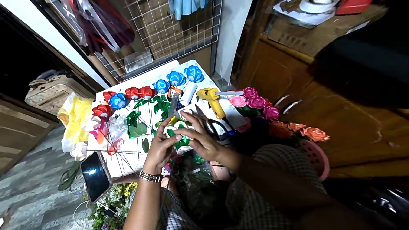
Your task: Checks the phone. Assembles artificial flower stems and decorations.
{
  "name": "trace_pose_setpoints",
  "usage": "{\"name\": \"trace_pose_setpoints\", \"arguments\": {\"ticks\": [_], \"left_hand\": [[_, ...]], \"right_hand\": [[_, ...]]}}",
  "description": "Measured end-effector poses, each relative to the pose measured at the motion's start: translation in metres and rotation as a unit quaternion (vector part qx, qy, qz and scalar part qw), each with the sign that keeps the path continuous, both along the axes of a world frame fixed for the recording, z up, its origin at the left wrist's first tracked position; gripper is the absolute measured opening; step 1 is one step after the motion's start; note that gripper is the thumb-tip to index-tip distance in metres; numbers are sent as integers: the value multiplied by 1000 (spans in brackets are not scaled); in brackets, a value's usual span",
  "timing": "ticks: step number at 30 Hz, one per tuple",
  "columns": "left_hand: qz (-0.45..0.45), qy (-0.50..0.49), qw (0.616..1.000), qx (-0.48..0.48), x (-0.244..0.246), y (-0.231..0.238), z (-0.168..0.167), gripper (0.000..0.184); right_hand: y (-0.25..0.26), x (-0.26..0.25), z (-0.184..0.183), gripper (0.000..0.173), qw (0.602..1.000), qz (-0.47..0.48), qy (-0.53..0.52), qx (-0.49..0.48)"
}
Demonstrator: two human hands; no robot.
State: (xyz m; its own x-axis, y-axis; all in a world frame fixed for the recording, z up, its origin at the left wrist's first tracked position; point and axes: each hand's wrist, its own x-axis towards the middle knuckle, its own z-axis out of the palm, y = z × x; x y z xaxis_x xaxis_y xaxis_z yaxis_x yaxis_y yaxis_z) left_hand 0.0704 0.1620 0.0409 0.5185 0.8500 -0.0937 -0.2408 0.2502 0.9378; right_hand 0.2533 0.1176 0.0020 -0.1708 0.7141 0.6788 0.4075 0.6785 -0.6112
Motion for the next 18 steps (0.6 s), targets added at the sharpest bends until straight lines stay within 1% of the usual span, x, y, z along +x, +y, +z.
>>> {"name": "trace_pose_setpoints", "arguments": {"ticks": [3,7,8,11,13,15,18], "left_hand": [[-6,-12,1000,-1,-3,0,-1,73],[-2,-9,1000,12,-3,0,1,72],[3,-9,1000,15,-3,-1,1,71],[7,-13,1000,24,0,-1,2,73],[14,-11,999,37,2,-2,2,76],[30,7,998,49,4,-3,3,78],[54,34,996,63,5,-4,4,80]], "right_hand": [[0,-2,0,59,1000,6,11,-7],[-4,-1,12,64,998,24,38,-41],[-4,-1,14,61,998,21,44,-31],[-1,-5,18,41,997,-9,68,18],[1,-9,19,28,994,-35,95,32],[1,-11,18,24,992,-51,114,26],[1,-13,18,24,990,-57,128,8]]}}
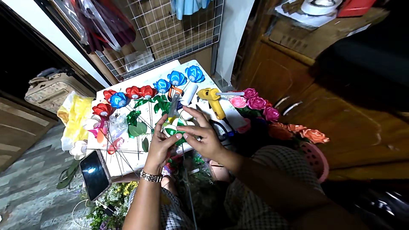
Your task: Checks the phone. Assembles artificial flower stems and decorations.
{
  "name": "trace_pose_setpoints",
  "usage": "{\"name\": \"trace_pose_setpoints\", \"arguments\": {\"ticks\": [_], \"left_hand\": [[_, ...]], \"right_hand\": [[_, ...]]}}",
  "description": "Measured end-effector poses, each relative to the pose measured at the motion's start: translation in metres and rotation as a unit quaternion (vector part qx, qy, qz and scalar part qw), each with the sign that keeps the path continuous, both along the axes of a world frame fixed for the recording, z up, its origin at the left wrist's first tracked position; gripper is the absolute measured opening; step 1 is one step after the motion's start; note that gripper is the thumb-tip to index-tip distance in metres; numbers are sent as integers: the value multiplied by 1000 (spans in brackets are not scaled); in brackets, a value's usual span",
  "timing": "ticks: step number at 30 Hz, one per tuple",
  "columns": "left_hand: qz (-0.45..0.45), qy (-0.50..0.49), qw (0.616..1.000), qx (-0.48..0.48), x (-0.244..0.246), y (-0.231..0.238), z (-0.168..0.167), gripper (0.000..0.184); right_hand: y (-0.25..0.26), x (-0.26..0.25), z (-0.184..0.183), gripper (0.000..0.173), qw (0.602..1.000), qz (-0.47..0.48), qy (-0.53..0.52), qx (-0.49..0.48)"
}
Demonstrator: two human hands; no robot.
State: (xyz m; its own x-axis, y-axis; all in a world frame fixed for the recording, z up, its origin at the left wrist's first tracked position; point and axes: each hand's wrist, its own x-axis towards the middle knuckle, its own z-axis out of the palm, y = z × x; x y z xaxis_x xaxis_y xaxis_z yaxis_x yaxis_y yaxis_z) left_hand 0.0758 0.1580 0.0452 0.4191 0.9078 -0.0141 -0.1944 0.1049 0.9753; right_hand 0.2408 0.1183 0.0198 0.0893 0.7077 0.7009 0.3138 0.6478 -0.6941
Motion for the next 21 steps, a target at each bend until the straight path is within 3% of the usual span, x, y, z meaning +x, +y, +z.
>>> {"name": "trace_pose_setpoints", "arguments": {"ticks": [8,14,21], "left_hand": [[8,21,1000,8,-1,0,2,81],[8,3,1000,10,1,-1,1,81],[7,4,999,45,-3,1,-2,82]], "right_hand": [[0,11,9,34,997,58,19,-42],[7,9,3,18,999,33,15,26],[6,9,4,18,999,29,20,15]]}}
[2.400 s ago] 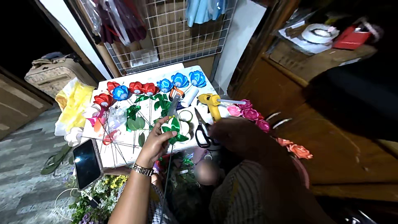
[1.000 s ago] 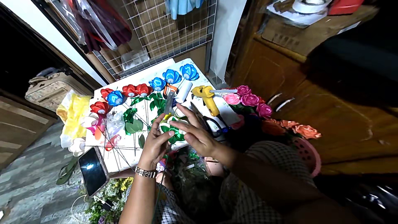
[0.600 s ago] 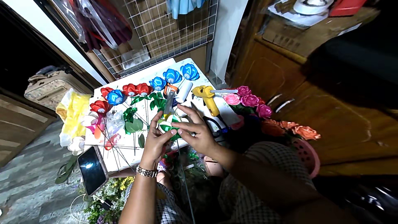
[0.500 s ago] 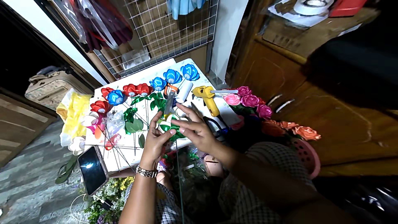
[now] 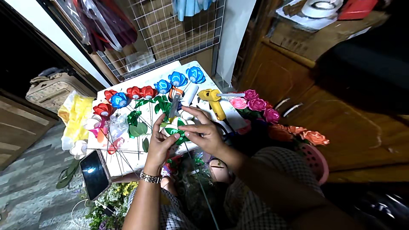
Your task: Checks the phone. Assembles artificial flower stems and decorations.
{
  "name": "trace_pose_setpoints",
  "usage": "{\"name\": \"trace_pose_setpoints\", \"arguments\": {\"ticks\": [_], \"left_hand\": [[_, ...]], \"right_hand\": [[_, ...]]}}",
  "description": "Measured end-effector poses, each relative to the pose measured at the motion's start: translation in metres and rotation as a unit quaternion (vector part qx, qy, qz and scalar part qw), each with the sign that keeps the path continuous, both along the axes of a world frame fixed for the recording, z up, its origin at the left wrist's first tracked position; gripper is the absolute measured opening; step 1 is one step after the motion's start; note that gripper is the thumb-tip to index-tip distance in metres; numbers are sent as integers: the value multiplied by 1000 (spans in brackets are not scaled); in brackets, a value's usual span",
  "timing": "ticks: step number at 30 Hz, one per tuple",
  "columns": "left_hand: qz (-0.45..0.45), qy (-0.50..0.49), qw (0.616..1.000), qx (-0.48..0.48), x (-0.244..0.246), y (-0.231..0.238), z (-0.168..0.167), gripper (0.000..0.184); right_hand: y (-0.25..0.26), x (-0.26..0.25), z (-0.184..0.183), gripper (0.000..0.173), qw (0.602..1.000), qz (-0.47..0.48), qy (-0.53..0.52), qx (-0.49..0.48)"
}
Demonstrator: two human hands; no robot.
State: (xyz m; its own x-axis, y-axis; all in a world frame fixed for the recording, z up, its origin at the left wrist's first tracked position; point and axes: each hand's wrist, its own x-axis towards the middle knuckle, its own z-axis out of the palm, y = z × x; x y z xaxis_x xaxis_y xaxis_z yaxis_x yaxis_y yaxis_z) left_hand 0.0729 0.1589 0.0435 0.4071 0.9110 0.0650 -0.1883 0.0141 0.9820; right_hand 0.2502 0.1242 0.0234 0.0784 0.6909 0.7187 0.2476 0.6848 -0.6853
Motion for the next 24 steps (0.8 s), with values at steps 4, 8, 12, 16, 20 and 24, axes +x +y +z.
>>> {"name": "trace_pose_setpoints", "arguments": {"ticks": [4,8,12,16,20,24], "left_hand": [[8,5,1000,18,2,-1,-2,84],[21,19,999,33,3,-2,-4,87],[22,44,998,34,3,-4,0,86],[17,40,999,23,5,-5,-1,88],[8,19,1000,13,5,-4,-3,90],[14,26,999,16,3,-4,-1,87]], "right_hand": [[2,0,-2,17,1000,-4,-8,11],[3,0,-6,17,1000,-6,-9,17],[3,3,-1,21,999,14,-29,19],[3,4,0,21,998,25,-51,11],[6,2,-6,22,999,35,-28,5],[3,4,-2,33,998,61,-30,-4]]}}
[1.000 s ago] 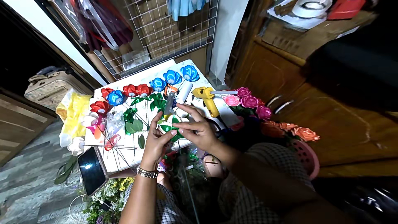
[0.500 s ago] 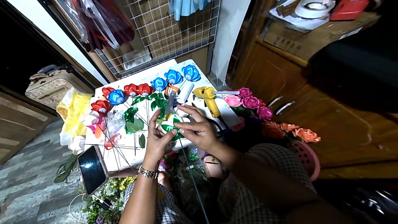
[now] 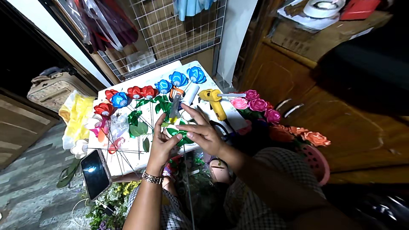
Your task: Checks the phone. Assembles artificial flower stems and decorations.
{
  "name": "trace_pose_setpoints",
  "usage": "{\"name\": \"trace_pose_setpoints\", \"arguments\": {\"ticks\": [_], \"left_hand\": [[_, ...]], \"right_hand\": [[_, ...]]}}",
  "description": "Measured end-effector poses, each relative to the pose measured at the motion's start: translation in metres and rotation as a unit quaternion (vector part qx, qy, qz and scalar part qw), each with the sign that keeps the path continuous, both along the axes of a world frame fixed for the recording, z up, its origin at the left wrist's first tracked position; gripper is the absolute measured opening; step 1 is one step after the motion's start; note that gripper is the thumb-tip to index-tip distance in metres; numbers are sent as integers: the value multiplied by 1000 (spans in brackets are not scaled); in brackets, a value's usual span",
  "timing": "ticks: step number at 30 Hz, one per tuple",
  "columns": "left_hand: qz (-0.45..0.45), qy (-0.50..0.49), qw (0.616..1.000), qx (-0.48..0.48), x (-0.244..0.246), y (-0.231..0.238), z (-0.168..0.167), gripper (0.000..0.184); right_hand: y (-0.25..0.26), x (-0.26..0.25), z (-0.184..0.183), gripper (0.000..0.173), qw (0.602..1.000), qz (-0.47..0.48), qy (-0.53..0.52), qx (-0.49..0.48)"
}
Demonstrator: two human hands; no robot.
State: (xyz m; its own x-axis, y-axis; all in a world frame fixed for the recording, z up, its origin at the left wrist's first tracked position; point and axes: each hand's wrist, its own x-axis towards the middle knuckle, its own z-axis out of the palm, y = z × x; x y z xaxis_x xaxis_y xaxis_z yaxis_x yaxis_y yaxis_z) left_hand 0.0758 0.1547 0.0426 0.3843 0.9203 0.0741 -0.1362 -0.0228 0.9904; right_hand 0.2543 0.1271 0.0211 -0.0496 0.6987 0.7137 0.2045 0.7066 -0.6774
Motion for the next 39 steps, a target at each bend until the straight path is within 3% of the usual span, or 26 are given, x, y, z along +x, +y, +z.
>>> {"name": "trace_pose_setpoints", "arguments": {"ticks": [2,8,13,17,22,27,30,32,33,35,37,39], "left_hand": [[-2,4,1000,4,0,0,1,87],[0,-3,1000,5,2,-1,2,85],[10,-14,1000,-12,0,2,-2,88],[12,-17,1000,-2,1,1,0,88],[3,-19,1000,-9,3,1,-2,85],[14,-3,1000,-12,3,2,-4,84],[18,-8,1000,-10,2,3,-4,83],[43,-15,999,5,1,4,-3,82],[69,-16,997,21,1,6,-2,82],[110,-31,991,69,-4,11,-2,80],[151,-62,981,105,-9,17,-2,78],[199,-84,969,118,-10,21,-1,72]], "right_hand": [[-2,2,4,36,1000,0,7,-5],[3,-2,-2,20,999,-34,16,26],[5,-7,-9,21,999,-32,29,8],[0,2,6,32,999,-3,25,-30],[3,6,5,20,1000,-20,15,0],[8,2,-8,19,999,-32,13,-6],[9,-3,-10,21,998,-67,-1,10],[2,-2,1,31,992,-123,-31,7],[-3,-1,8,37,989,-141,-36,-10],[-16,-2,25,33,985,-152,-12,-79],[-30,-3,42,34,972,-31,23,-230],[-38,-5,52,38,914,171,86,-358]]}}
